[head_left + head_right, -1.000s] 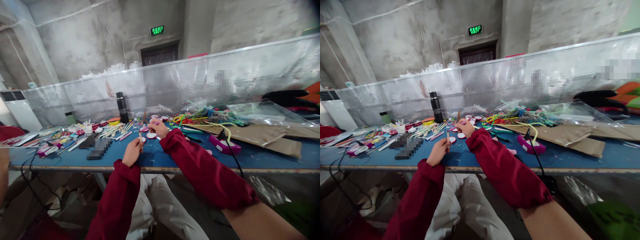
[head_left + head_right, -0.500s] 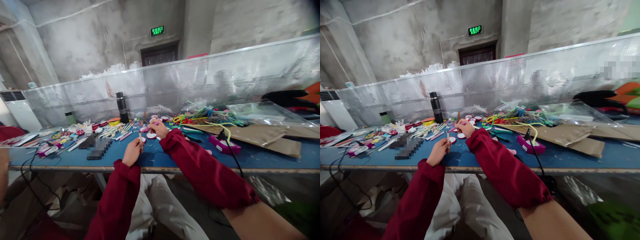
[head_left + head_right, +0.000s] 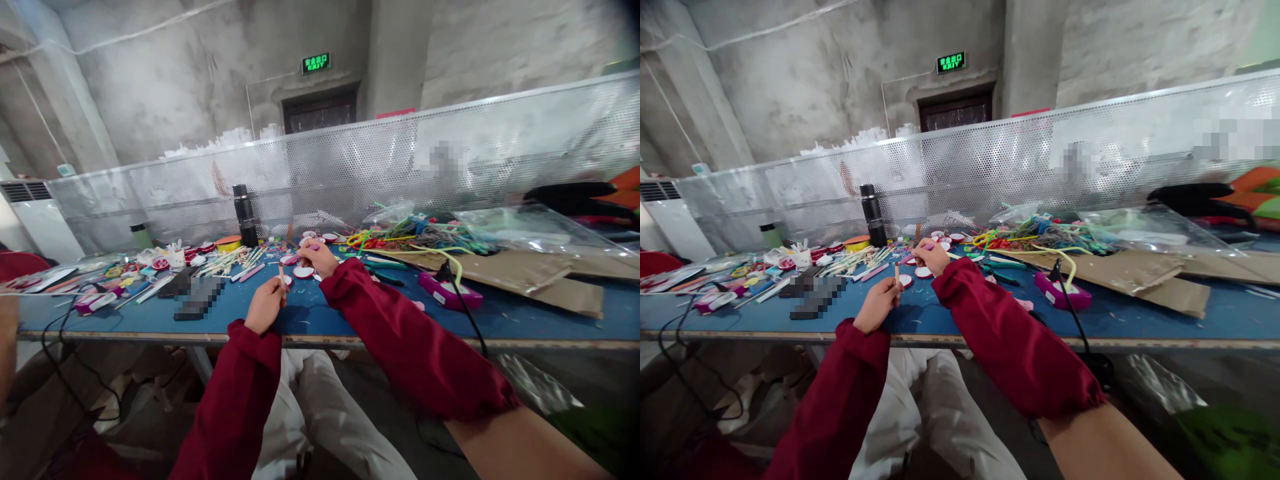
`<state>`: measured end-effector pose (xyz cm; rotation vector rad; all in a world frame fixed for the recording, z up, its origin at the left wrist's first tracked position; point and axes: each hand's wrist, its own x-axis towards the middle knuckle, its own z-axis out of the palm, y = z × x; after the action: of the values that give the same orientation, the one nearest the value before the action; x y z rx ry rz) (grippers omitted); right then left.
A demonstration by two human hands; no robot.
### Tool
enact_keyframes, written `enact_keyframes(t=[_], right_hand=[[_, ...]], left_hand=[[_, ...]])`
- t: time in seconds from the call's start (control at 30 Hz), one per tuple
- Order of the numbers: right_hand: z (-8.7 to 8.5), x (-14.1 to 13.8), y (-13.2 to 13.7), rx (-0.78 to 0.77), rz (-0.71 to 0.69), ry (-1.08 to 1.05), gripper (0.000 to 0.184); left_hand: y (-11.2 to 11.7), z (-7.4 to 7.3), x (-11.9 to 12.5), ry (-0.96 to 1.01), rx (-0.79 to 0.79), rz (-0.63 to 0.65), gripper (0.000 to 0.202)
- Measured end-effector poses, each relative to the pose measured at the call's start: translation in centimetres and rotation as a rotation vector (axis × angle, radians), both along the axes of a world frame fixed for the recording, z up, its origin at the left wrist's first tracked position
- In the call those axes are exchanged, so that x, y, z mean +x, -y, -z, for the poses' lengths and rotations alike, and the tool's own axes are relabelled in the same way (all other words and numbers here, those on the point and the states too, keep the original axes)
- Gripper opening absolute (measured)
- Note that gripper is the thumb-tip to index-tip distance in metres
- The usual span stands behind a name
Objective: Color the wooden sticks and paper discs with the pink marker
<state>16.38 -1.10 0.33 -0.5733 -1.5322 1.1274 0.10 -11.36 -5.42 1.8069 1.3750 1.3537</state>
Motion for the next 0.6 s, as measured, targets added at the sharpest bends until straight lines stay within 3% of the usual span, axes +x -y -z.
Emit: enact_keyframes(t=[0.6], right_hand=[[-0.03,-0.06,0.15,0.014,0.012,0.002,0.025]], left_hand=[[-0.21,0.05,-0.10,0.003,-0.011,0.011,0.017]])
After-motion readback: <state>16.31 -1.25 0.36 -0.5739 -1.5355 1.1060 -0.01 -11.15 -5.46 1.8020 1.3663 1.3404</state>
